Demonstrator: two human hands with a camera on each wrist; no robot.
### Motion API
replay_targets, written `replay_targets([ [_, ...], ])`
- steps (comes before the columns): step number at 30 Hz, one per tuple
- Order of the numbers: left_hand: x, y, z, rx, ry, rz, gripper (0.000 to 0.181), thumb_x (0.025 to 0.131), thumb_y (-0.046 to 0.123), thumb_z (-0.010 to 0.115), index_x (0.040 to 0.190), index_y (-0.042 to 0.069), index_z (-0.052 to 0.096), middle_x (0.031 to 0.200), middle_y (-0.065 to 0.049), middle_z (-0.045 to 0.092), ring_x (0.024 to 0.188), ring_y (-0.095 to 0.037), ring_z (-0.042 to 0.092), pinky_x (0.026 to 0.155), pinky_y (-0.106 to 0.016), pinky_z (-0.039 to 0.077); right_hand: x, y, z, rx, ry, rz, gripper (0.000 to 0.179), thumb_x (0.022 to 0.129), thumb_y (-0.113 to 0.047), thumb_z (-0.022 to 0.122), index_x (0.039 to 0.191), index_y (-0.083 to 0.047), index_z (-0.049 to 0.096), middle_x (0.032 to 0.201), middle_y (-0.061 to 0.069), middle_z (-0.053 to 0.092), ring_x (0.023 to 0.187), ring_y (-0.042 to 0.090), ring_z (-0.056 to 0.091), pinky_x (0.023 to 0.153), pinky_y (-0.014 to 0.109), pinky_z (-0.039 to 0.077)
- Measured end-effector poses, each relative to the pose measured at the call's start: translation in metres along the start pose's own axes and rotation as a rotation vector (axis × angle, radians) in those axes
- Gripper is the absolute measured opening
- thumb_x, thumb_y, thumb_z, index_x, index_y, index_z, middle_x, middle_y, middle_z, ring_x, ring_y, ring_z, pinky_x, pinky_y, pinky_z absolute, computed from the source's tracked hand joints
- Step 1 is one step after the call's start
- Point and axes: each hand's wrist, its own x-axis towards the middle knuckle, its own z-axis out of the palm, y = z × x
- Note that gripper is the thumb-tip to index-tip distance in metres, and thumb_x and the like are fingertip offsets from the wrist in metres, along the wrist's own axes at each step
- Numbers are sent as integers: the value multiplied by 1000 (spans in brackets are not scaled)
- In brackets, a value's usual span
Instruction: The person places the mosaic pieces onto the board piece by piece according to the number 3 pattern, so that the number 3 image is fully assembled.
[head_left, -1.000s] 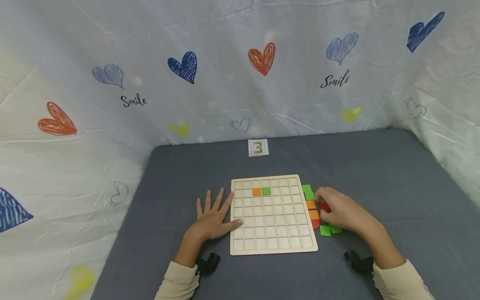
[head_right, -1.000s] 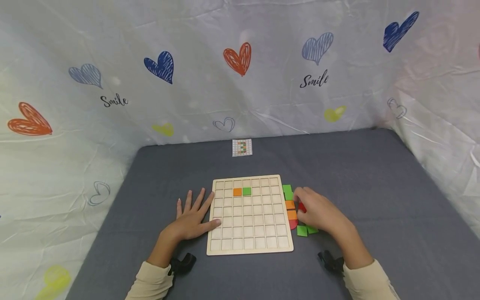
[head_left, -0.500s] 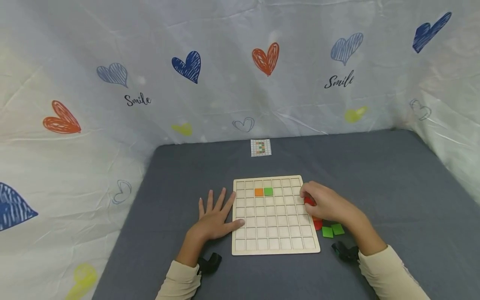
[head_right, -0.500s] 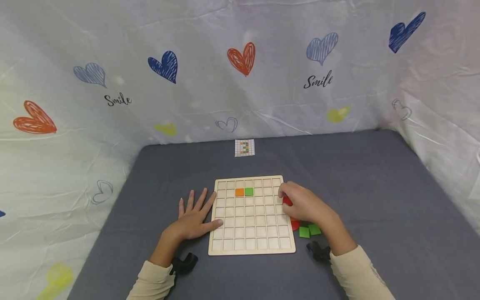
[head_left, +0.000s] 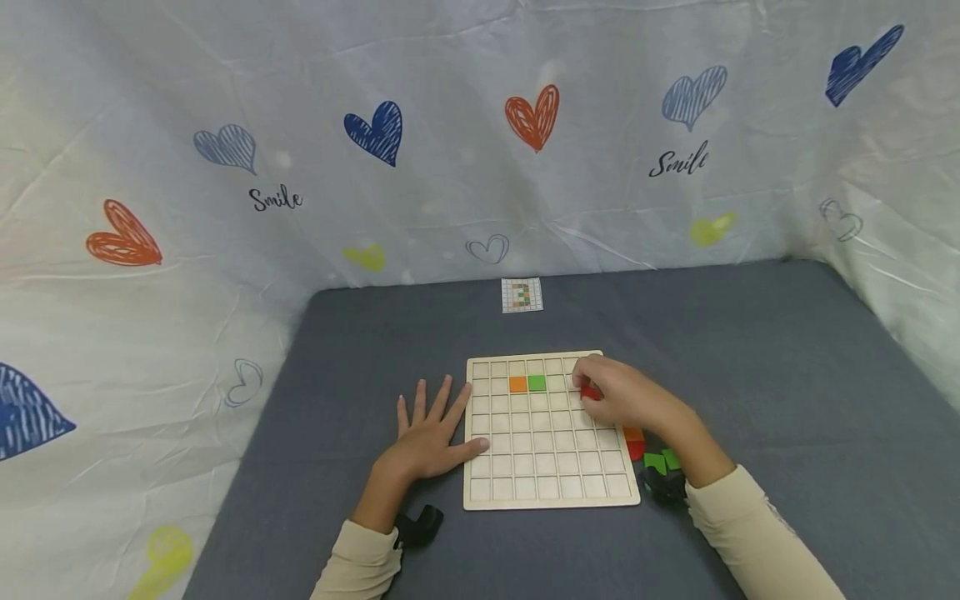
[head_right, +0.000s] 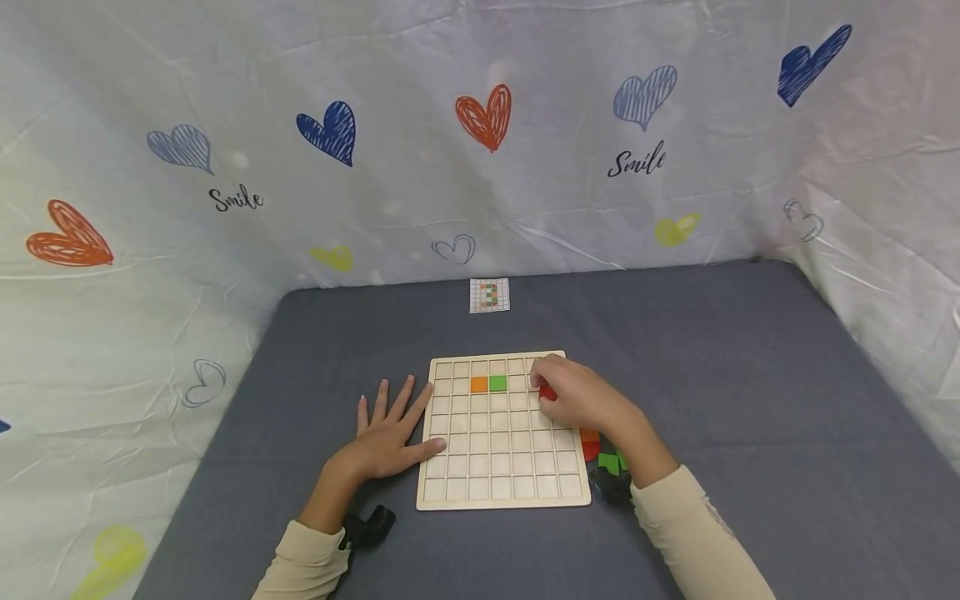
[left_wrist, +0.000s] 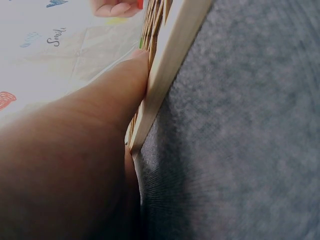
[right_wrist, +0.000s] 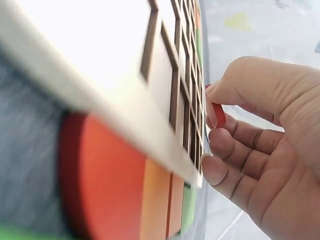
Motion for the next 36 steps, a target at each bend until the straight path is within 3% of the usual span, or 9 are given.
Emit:
replay_targets([
  [17, 0, 1, 0, -8, 11, 3, 94, 91, 71, 52, 163, 23, 14, 168, -11, 1, 148, -43, -17, 109, -67, -16, 28, -4, 8, 31, -23, -44, 17, 87, 3, 68, 93, -10, 59, 77, 3, 49, 69, 14, 43, 64, 32, 39],
  [27, -1, 1, 0, -17, 15, 10, 95, 91, 72, 52, 163, 23, 16, 168, -12, 2, 148, -44, -16, 109, -67, -16, 36, -10, 10, -13, 12, -59, 17, 86, 7, 68, 96, -6, 64, 86, 3, 55, 76, 16, 48, 68, 32, 45],
  [36, 0, 1, 1, -1, 8, -6, 94, 91, 72, 52, 163, 25, 14, 168, -10, 1, 148, -43, -16, 110, -68, -14, 41, -17, 10, -9, -29, -16, 18, 88, 4, 68, 104, -4, 65, 92, 5, 58, 79, 18, 51, 72, 34, 47],
])
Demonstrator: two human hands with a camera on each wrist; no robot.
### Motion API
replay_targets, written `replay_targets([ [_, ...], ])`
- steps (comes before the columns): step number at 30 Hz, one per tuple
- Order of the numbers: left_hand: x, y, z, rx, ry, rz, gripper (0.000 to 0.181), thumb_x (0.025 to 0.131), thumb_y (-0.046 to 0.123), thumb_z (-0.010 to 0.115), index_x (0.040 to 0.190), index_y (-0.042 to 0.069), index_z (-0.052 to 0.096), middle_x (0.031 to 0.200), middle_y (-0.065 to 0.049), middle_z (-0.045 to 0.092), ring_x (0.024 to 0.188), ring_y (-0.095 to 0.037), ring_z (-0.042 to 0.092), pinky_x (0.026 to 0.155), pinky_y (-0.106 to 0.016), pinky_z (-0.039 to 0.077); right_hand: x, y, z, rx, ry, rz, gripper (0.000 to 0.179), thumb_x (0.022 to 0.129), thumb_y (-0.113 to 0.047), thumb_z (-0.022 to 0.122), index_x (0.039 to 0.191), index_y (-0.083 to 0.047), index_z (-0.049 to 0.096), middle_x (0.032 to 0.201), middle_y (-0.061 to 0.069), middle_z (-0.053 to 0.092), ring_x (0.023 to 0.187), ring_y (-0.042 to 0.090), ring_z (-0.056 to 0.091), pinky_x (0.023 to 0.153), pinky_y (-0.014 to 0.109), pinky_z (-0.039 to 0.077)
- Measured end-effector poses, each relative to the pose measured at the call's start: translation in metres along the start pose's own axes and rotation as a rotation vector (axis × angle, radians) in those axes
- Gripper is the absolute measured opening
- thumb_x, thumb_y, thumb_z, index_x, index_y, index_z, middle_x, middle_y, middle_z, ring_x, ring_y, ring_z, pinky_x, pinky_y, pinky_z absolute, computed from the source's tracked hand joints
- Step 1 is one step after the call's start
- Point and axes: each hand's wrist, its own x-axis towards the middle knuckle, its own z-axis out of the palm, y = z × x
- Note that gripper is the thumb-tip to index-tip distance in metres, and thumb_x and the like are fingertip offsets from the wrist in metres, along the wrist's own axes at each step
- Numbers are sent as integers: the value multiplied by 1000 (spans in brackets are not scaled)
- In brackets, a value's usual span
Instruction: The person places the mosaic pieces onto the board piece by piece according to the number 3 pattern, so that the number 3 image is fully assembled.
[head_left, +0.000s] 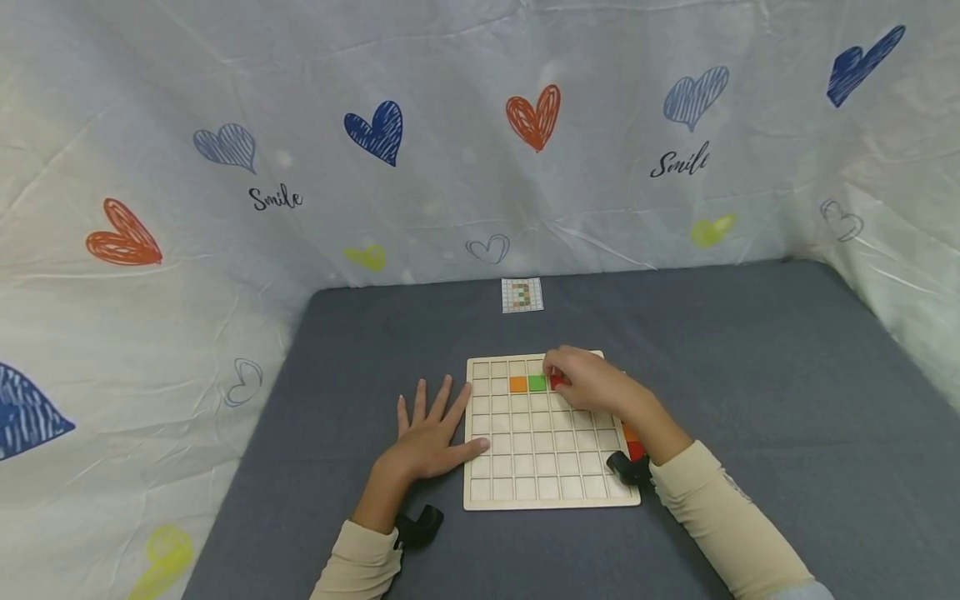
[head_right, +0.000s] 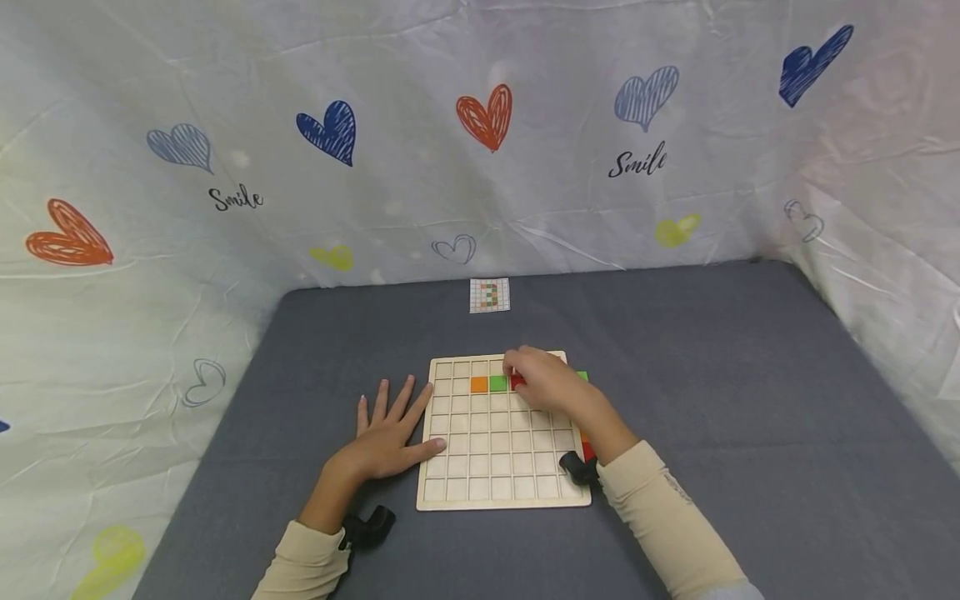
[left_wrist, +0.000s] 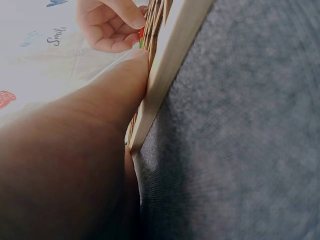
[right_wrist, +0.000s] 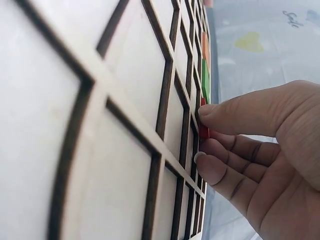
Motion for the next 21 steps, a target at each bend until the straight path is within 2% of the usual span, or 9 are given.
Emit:
replay_targets([
  [8, 1, 0, 2, 4, -5, -2, 94, 91, 72, 52, 163, 26, 14, 168, -10, 1, 148, -43, -16, 109, -68, -14, -1, -1, 3, -38, 9, -36, 25, 88, 10, 63, 109, -3, 67, 99, 9, 63, 84, 21, 56, 76, 39, 51],
  [14, 5, -5, 10, 14, -4, -11, 97, 89, 78, 47, 163, 29, 8, 168, -6, -5, 148, -40, -21, 109, -65, -19, -6, -3, 5, -46, 16, -23, 27, 90, 11, 60, 111, -3, 69, 102, 8, 63, 88, 20, 58, 78, 37, 52],
  [17, 5, -7, 10, 18, -8, -18, 97, 88, 80, 46, 163, 32, 5, 167, -4, -8, 147, -38, -23, 109, -63, -21, -12, -4, 6, -51, 35, -50, 26, 89, 11, 60, 110, -2, 70, 105, 9, 65, 94, 22, 61, 82, 39, 52],
  [21, 4, -5, 6, 15, -7, -11, 96, 90, 77, 48, 163, 30, 7, 168, -6, -5, 148, -39, -21, 109, -65, -19, -20, -5, 5, -55, 52, -93, 26, 89, 11, 59, 110, 0, 70, 108, 10, 69, 103, 27, 64, 89, 43, 52],
])
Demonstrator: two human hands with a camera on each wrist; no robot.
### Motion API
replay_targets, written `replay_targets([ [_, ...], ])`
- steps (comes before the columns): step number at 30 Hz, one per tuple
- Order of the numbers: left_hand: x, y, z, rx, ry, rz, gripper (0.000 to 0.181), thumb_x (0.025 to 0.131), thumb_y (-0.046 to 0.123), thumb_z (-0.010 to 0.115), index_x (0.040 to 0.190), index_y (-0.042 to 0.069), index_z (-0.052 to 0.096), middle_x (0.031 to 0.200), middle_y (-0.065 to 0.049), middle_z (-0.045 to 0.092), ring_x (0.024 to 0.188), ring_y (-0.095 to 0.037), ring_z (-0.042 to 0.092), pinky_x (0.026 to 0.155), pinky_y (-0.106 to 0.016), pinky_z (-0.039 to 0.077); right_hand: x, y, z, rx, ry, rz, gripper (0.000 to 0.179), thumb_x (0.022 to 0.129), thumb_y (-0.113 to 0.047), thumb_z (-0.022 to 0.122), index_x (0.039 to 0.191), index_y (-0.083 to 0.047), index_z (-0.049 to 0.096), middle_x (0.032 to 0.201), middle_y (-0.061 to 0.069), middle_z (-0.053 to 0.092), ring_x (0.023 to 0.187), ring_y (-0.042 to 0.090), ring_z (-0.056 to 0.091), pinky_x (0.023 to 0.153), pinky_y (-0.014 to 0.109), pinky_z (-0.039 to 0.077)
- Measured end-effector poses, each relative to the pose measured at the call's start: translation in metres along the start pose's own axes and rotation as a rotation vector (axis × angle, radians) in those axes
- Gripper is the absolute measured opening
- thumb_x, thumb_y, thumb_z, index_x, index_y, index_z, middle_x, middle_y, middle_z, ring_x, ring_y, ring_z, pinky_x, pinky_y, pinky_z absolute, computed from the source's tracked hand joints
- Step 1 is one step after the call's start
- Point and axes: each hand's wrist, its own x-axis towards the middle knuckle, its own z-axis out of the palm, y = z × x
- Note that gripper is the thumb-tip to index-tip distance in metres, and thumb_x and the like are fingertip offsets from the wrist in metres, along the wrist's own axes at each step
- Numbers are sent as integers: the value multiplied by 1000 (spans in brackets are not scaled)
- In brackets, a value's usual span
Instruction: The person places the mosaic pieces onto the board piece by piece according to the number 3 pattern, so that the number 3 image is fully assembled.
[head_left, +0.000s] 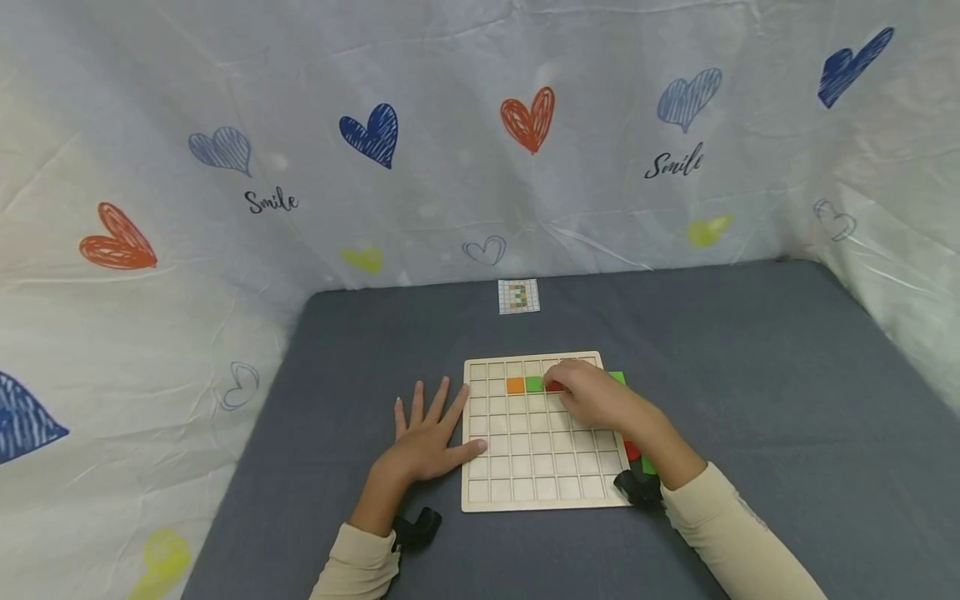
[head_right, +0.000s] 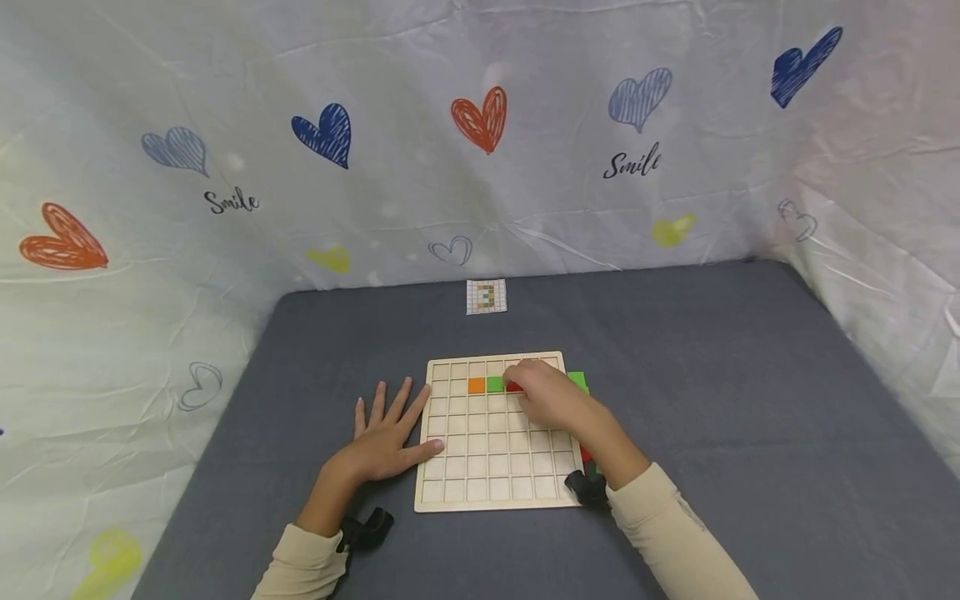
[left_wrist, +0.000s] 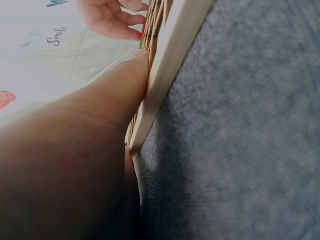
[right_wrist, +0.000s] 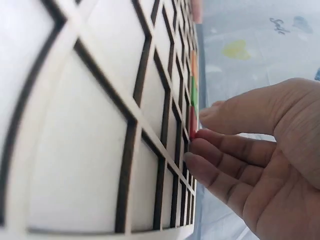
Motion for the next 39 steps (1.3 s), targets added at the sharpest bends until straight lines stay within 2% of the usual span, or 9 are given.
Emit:
replay_targets([
  [6, -1, 0, 0, 2, -17, -14, 95, 89, 78, 46, 162, 34, 3, 166, -1, -11, 147, -36, -24, 109, -62, -22, -15, 3, -4, 98, -7, 13, 23, 94, 5, 61, 114, 0, 71, 115, 9, 69, 108, 26, 65, 91, 43, 52],
  [12, -1, -2, 4, -14, -12, -14, 95, 88, 81, 44, 161, 36, 2, 165, 2, -12, 147, -34, -25, 108, -60, -25, -28, 16, -15, 154, 35, 42, 23, 95, 5, 62, 116, -1, 70, 113, 9, 70, 100, 25, 67, 85, 42, 55],
  [18, 1, -3, 5, -7, -15, -5, 95, 88, 82, 42, 161, 37, 0, 165, 1, -12, 147, -34, -26, 108, -60, -25, -39, 30, -32, 66, 118, 97, 24, 91, 8, 64, 114, 1, 70, 111, 12, 69, 93, 27, 64, 80, 45, 54],
  [25, 0, -3, 3, -8, -7, 3, 96, 88, 81, 44, 161, 36, 1, 166, 0, -11, 147, -34, -26, 108, -60, -25, -46, 44, -37, -21, 115, 193, 19, 88, 7, 67, 104, -1, 72, 99, 9, 66, 78, 20, 53, 70, 42, 48],
  [29, -1, -2, 2, -15, -10, -1, 95, 88, 81, 42, 161, 36, 1, 166, 1, -12, 147, -34, -26, 108, -60, -25, -46, 47, -34, -41, 88, 229, 18, 87, 5, 68, 104, -1, 72, 100, 10, 65, 79, 21, 53, 70, 43, 47],
  [35, 1, -3, 3, -14, -3, -1, 95, 88, 81, 44, 161, 36, 2, 166, 1, -10, 147, -33, -26, 108, -60, -24, -45, 43, -28, -76, 71, 242, 18, 90, -1, 70, 108, 2, 71, 111, 17, 65, 94, 33, 62, 77, 50, 52],
  [39, 0, -2, 2, -8, -1, 3, 95, 89, 78, 46, 162, 34, 3, 167, -1, -9, 147, -35, -25, 108, -62, -23, -44, 41, -27, -68, 75, 260, 15, 90, -1, 71, 105, 1, 70, 108, 16, 65, 91, 31, 61, 78, 50, 52],
])
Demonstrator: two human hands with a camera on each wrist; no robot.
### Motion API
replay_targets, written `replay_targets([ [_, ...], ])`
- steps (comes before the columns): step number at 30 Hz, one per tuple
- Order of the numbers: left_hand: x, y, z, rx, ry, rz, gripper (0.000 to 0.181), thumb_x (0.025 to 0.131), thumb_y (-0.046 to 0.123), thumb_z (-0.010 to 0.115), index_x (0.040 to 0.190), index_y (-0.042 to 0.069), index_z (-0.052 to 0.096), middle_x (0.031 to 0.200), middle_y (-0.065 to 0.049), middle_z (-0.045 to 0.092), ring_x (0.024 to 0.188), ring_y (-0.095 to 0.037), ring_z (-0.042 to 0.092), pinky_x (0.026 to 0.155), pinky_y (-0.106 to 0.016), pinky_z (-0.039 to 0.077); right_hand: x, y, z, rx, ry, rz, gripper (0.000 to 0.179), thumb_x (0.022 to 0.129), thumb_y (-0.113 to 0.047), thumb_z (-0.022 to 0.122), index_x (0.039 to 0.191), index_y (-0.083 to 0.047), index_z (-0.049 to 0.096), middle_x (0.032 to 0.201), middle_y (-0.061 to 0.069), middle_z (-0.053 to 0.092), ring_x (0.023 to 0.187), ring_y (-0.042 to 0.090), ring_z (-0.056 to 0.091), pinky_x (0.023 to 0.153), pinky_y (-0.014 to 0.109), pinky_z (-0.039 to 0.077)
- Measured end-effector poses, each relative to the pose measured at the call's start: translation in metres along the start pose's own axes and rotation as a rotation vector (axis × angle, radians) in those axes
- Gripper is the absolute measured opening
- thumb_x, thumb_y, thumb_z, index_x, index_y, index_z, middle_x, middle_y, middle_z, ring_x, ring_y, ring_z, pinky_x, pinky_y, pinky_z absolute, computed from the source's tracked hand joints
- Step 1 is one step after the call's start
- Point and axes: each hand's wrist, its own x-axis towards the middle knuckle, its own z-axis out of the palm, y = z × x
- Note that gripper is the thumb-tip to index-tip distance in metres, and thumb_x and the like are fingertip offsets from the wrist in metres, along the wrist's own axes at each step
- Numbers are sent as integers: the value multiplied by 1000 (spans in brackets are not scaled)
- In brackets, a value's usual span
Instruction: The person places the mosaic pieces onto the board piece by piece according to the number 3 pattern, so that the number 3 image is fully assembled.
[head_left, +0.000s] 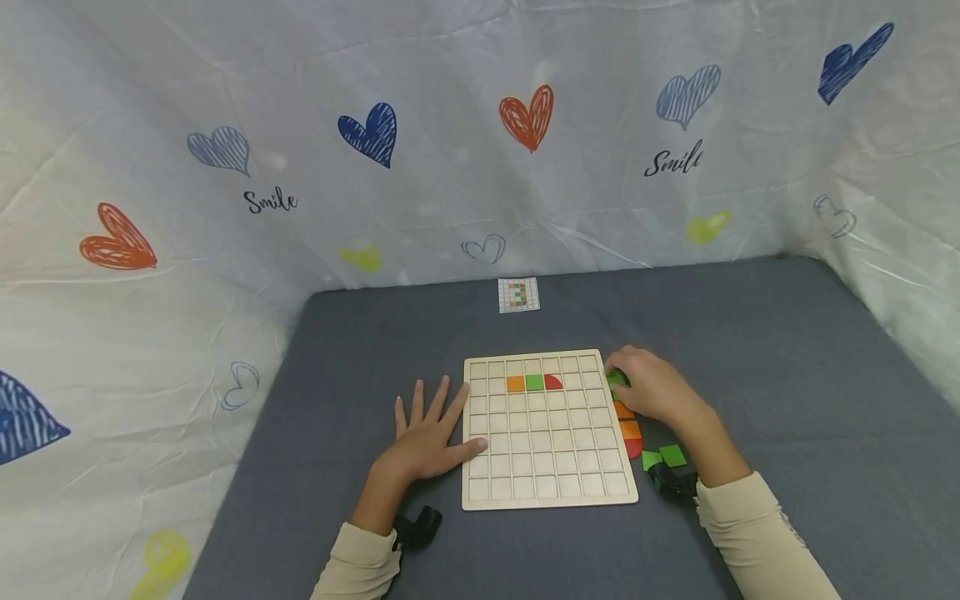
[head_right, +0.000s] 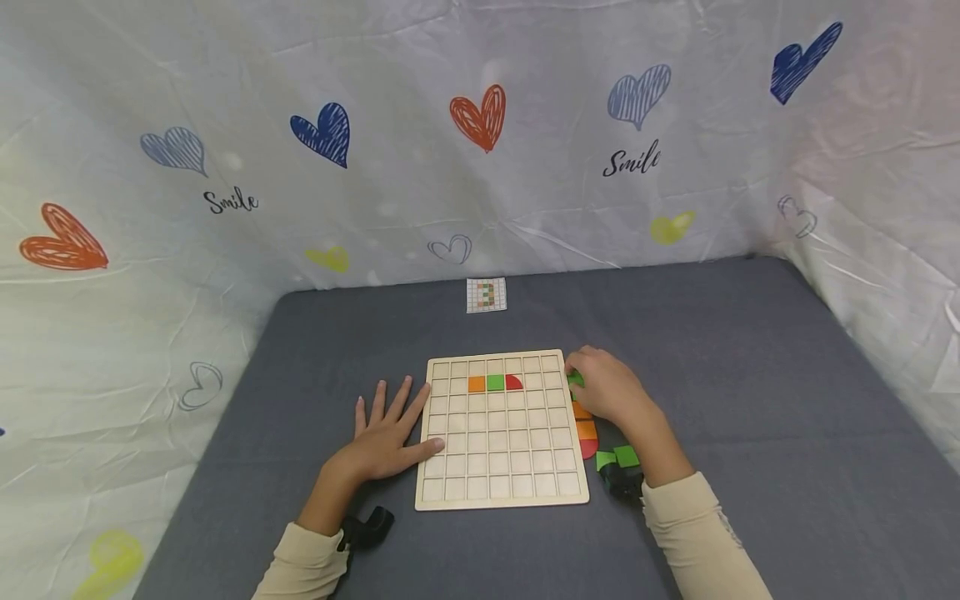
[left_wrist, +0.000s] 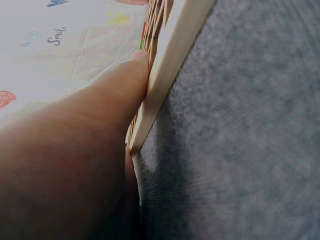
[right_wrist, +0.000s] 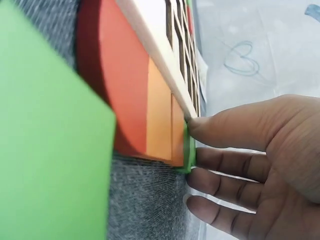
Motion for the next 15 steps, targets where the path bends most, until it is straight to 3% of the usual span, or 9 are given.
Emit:
replay_targets([
  [7, -2, 4, -5, -5, 13, 11, 94, 91, 72, 51, 163, 27, 11, 168, -8, -2, 148, -42, -18, 109, -66, -17, 1, -2, 1, 26, -15, 29, 16, 89, 0, 70, 104, -1, 68, 105, 14, 64, 88, 27, 58, 79, 50, 50],
  [15, -4, 5, -6, -7, 8, 10, 93, 92, 71, 51, 163, 27, 12, 168, -8, -2, 148, -42, -18, 109, -66, -16, 1, -4, 5, 3, 2, 15, 19, 85, 4, 70, 102, -3, 69, 98, 10, 63, 83, 25, 55, 76, 47, 51],
])
